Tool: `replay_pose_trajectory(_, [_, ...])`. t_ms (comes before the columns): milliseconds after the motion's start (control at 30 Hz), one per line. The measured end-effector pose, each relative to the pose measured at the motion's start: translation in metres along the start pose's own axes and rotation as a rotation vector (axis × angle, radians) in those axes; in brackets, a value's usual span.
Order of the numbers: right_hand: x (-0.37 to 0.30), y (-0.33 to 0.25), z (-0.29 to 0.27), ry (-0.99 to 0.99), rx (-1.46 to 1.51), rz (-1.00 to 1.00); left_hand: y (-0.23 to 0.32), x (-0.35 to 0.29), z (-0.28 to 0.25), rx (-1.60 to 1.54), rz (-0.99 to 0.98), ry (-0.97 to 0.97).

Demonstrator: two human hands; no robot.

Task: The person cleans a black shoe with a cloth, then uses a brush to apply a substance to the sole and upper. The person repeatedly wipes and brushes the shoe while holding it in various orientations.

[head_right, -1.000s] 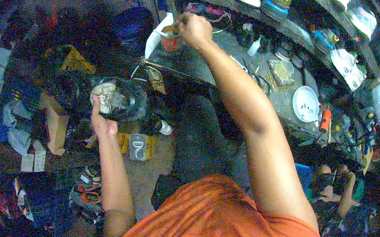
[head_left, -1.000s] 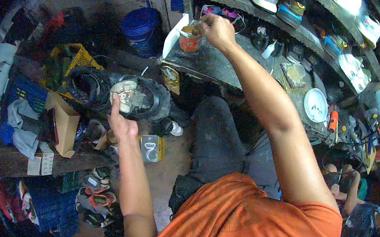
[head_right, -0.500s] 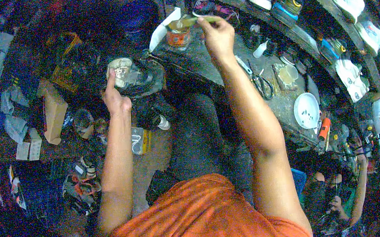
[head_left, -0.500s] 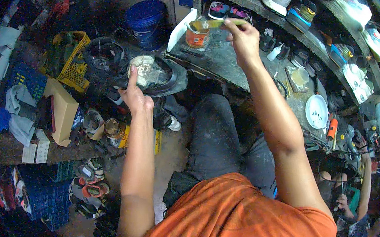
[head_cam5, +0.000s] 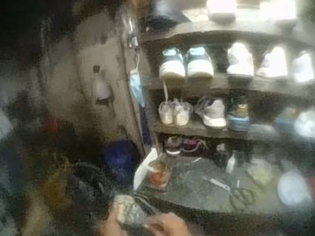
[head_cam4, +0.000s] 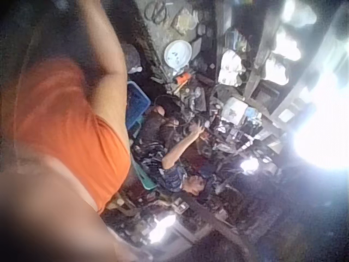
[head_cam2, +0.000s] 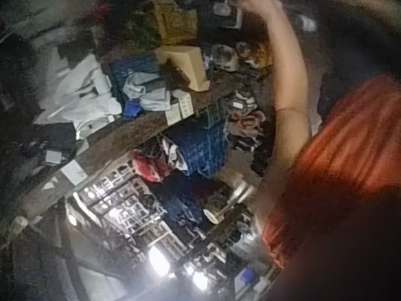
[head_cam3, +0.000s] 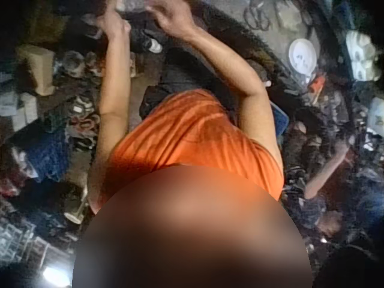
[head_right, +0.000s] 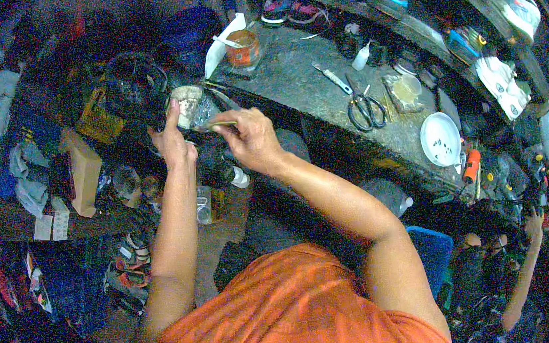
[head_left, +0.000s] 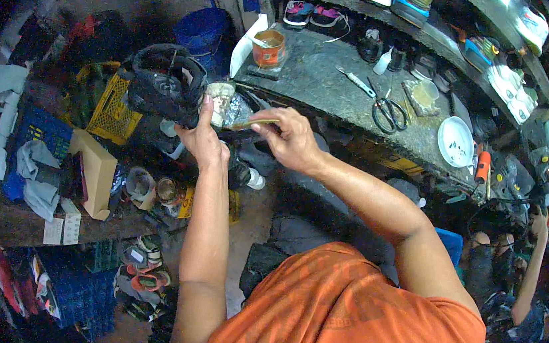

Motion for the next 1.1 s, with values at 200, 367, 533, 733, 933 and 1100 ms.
replay_pose_trajectory(200, [-0.003, 0.019, -0.015, 0.067, -0.221, 0.088, 0.004, -0.012, 0.005, 0.019, 0.032, -0.093])
replay_pose_trajectory(367, [-0.010, 0.006, -0.015, -0.013, -0.177, 0.010, 0.007, -0.022, 0.010, -0.021, 0.045, -0.162])
replay_pose_trajectory(533, [-0.014, -0.008, -0.001, -0.186, -0.377, -0.069, 0.008, -0.022, 0.007, 0.016, 0.137, -0.200])
replay_pose_trajectory(733, [-0.021, 0.024, -0.011, -0.032, -0.048, 0.410, 0.012, -0.019, -0.005, 0.085, 0.256, -0.146])
replay_pose_trajectory(933, [-0.018, 0.007, 0.010, -0.126, -0.113, 0.300, 0.015, -0.018, -0.007, 0.015, 0.305, -0.150])
replay_pose_trajectory(1100, [-0.010, 0.007, -0.008, 0.091, -0.273, 0.134, 0.016, -0.017, -0.015, -0.021, 0.331, -0.116])
Point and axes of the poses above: each hand's wrist, its own x-axis towards the middle knuckle, its own z-axis out of the palm, y = z × x, the point moved 9 cm from there along x, towards the middle knuckle
